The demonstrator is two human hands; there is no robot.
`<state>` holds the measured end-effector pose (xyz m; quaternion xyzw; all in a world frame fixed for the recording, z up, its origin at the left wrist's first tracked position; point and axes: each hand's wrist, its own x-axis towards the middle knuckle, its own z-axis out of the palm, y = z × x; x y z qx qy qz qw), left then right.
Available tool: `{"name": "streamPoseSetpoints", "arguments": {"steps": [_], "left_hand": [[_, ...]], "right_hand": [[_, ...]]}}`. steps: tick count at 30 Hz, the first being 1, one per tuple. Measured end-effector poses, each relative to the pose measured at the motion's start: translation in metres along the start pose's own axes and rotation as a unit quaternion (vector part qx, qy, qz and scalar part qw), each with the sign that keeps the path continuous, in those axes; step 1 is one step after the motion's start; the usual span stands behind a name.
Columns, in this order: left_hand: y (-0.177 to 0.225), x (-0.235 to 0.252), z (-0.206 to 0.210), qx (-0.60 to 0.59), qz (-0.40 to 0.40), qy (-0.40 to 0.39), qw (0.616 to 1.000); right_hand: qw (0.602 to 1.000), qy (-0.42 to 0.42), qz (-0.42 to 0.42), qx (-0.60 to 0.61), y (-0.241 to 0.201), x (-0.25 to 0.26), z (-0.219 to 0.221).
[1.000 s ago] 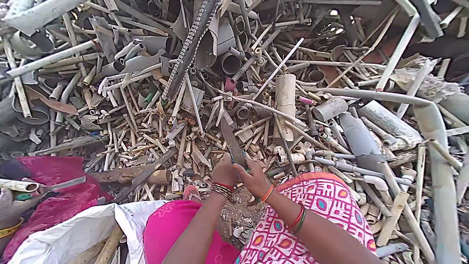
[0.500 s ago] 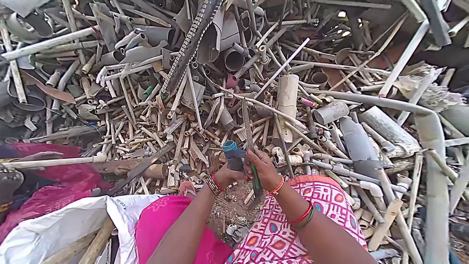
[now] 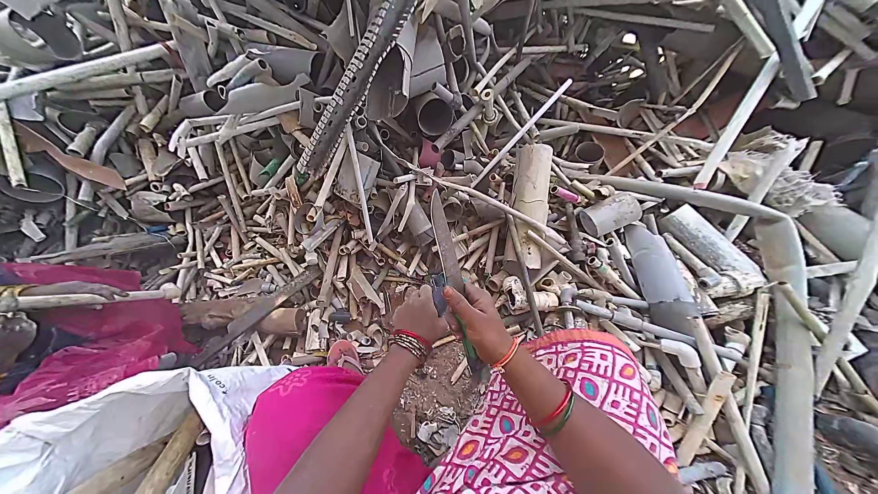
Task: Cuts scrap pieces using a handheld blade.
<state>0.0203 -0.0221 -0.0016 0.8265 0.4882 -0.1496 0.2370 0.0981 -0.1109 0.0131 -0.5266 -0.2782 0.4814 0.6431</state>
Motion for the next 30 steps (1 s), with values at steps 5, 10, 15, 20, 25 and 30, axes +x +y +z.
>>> {"name": "streamPoseSetpoints", "arguments": {"steps": [5,10,15,20,25,30], "left_hand": [[-0.008,0.003,-0.002,-0.023,0.062,0.039,0.997],[-0.027,0.006,0.003,-0.248,0.164,-0.075,0.952],[-0.034,0.003,0.010,-0.524,0.205,-0.280,0.777],[-0.037,0.006,0.022,-0.592,0.224,-0.324,0.703],[-0.024,0.004,0.027,-0.574,0.150,-0.244,0.767],[-0.001,-0.001,-0.005,-0.164,0.070,-0.091,0.980]], "right_hand": [[0.997,0.024,-0.020,0.067,-0.016,0.001,-0.012],[0.993,0.016,-0.013,0.118,-0.017,0.005,-0.028],[0.988,-0.016,-0.008,0.154,-0.011,0.002,-0.030],[0.983,-0.018,-0.017,0.184,-0.010,0.001,-0.036],[0.992,-0.041,-0.037,0.114,-0.008,-0.003,-0.037],[0.997,-0.051,-0.038,0.042,-0.001,-0.004,-0.024]]}}
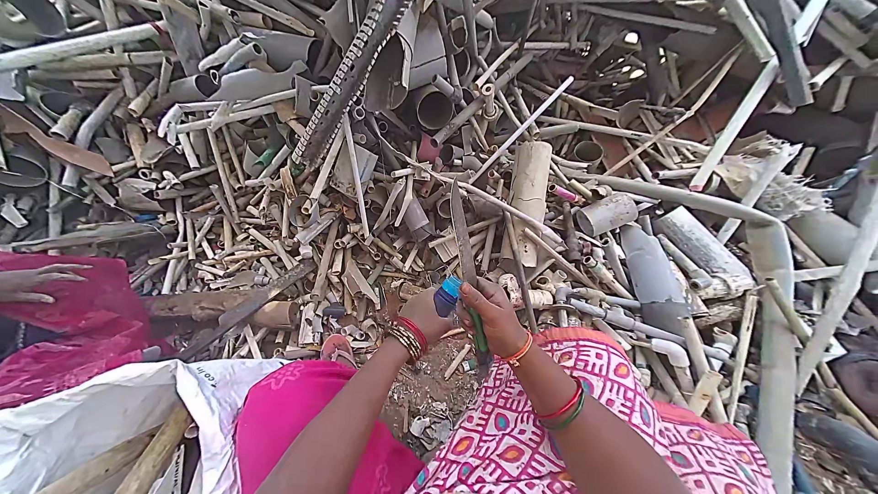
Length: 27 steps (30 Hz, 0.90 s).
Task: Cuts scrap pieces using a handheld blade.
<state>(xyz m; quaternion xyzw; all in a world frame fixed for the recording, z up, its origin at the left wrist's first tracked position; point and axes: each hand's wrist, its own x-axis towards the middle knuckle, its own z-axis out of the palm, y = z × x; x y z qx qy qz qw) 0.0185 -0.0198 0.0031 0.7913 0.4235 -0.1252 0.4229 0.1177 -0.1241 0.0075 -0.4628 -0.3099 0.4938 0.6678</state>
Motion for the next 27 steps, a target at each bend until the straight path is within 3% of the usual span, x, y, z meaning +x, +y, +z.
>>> {"name": "streamPoseSetpoints", "arguments": {"steps": [2,6,9,11,12,13,15,17,18,24,27], "left_hand": [[0.008,-0.002,-0.004,0.104,-0.043,0.009,0.994],[0.013,-0.004,-0.004,0.191,-0.088,-0.026,0.977],[-0.029,0.020,0.038,0.254,-0.133,-0.106,0.952],[-0.032,0.022,0.066,0.206,-0.116,-0.126,0.963],[-0.025,0.019,0.059,0.178,-0.106,-0.101,0.973],[-0.017,0.014,0.042,0.152,-0.100,-0.071,0.981],[-0.009,0.007,0.009,0.060,-0.078,-0.015,0.995],[-0.011,0.000,-0.007,-0.056,-0.057,0.019,0.997],[-0.013,-0.003,-0.011,-0.101,-0.049,0.029,0.993],[-0.017,-0.001,-0.011,-0.328,-0.016,0.051,0.943],[-0.015,-0.003,-0.009,-0.414,-0.013,0.067,0.908]], "right_hand": [[1.000,0.014,0.016,0.001,0.001,0.002,0.005],[0.999,0.030,0.008,0.028,0.001,0.001,0.013],[0.979,-0.024,-0.196,0.051,-0.037,0.000,0.014],[0.952,0.053,-0.300,0.032,-0.079,0.003,-0.003],[0.944,0.126,-0.301,0.040,-0.087,0.006,-0.012],[0.940,0.203,-0.272,0.040,-0.084,0.010,-0.021],[0.943,0.306,-0.130,-0.013,-0.059,0.017,-0.034],[0.950,0.296,0.031,-0.098,-0.038,0.020,-0.040],[0.951,0.269,0.072,-0.136,-0.032,0.022,-0.041],[0.934,0.159,0.142,-0.287,-0.023,0.036,-0.043],[0.941,0.141,0.135,-0.278,-0.018,0.037,-0.042]]}}
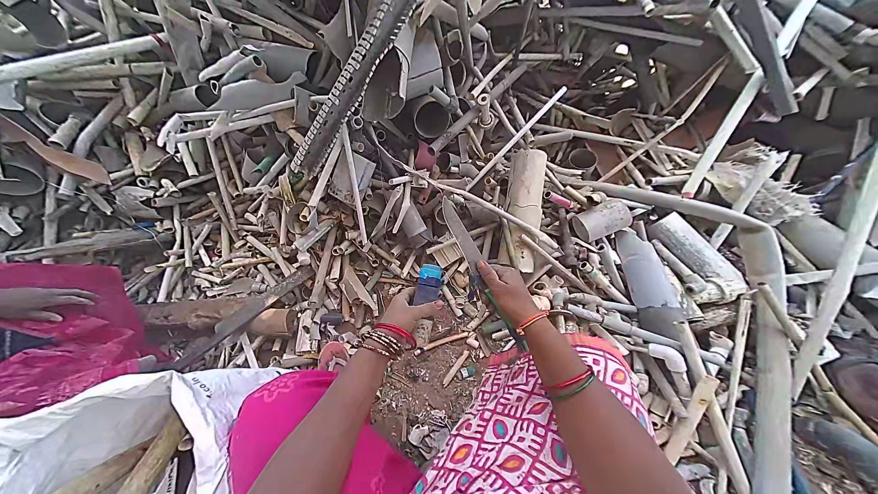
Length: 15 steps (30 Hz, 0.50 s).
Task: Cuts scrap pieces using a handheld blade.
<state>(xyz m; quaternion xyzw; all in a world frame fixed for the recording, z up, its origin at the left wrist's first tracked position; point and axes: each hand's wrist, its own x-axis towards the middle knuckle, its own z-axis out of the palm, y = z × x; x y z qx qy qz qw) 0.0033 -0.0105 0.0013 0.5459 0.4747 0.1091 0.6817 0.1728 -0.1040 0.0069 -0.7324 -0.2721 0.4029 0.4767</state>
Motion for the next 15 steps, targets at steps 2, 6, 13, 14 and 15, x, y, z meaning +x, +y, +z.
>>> {"name": "streamPoseSetpoints", "arguments": {"steps": [2,6,13,14,15], "left_hand": [[0.000,0.000,0.001,-0.045,-0.004,0.017,0.999],[-0.001,-0.003,0.000,-0.159,0.000,0.063,0.985],[-0.009,-0.011,-0.005,-0.364,0.050,0.011,0.930],[-0.009,-0.011,-0.005,-0.375,0.049,0.010,0.926],[-0.007,-0.012,-0.004,-0.379,0.047,0.017,0.924]], "right_hand": [[1.000,-0.014,-0.015,0.018,-0.005,-0.001,0.001],[0.998,-0.020,-0.043,-0.028,-0.007,0.005,0.010],[0.993,-0.117,-0.013,-0.010,-0.013,0.007,0.027],[0.992,-0.128,-0.011,-0.013,-0.010,0.009,0.028],[0.991,-0.128,-0.010,-0.030,-0.007,0.011,0.028]]}}
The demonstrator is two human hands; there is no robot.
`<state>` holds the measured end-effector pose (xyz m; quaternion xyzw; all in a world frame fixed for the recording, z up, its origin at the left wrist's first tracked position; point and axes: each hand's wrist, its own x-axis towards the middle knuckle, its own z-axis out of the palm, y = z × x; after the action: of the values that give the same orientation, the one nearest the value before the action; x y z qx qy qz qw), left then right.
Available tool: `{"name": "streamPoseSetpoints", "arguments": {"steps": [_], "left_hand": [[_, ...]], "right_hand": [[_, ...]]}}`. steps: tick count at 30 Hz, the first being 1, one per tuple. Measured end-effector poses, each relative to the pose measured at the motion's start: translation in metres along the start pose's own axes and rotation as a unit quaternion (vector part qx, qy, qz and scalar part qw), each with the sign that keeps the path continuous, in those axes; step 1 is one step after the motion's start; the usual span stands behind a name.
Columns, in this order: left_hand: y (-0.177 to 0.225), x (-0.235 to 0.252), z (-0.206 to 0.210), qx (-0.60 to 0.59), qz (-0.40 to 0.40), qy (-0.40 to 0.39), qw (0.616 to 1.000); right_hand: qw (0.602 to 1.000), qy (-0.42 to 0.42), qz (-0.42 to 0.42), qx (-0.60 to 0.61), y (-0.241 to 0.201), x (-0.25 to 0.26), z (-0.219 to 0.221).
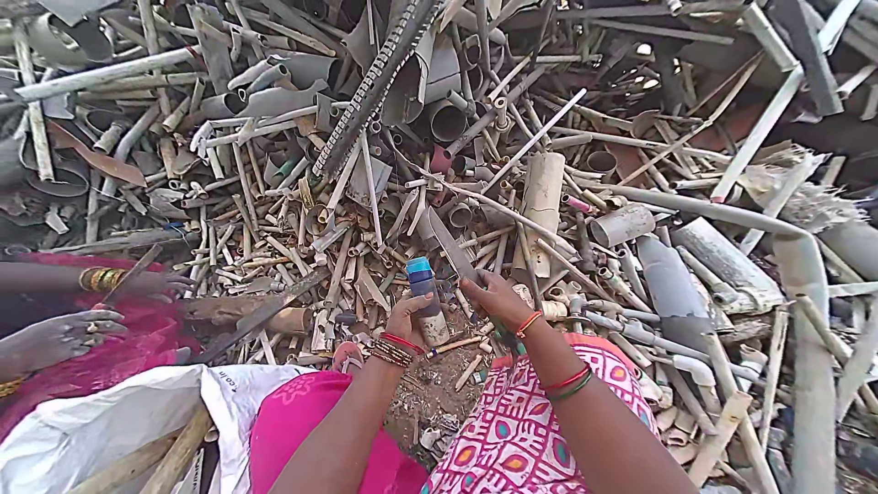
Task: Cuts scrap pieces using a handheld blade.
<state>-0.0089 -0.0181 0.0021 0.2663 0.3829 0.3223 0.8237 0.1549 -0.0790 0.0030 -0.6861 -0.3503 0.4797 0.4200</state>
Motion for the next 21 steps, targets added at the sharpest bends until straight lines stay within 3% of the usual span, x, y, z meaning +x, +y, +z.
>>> {"name": "streamPoseSetpoints", "arguments": {"steps": [6,13,16,21], "left_hand": [[-0.001,0.002,0.003,0.024,0.010,-0.011,1.000],[-0.007,0.006,0.009,-0.019,-0.077,-0.007,0.997],[-0.010,0.008,0.004,-0.041,-0.112,-0.051,0.992],[-0.013,0.003,-0.004,-0.033,-0.137,-0.147,0.979]], "right_hand": [[0.963,0.096,0.020,-0.250,-0.003,0.000,-0.005],[0.982,0.131,-0.114,-0.070,0.018,-0.003,-0.001],[0.982,0.119,-0.140,-0.046,0.019,-0.007,-0.002],[0.988,0.058,-0.089,0.111,0.014,-0.013,0.006]]}}
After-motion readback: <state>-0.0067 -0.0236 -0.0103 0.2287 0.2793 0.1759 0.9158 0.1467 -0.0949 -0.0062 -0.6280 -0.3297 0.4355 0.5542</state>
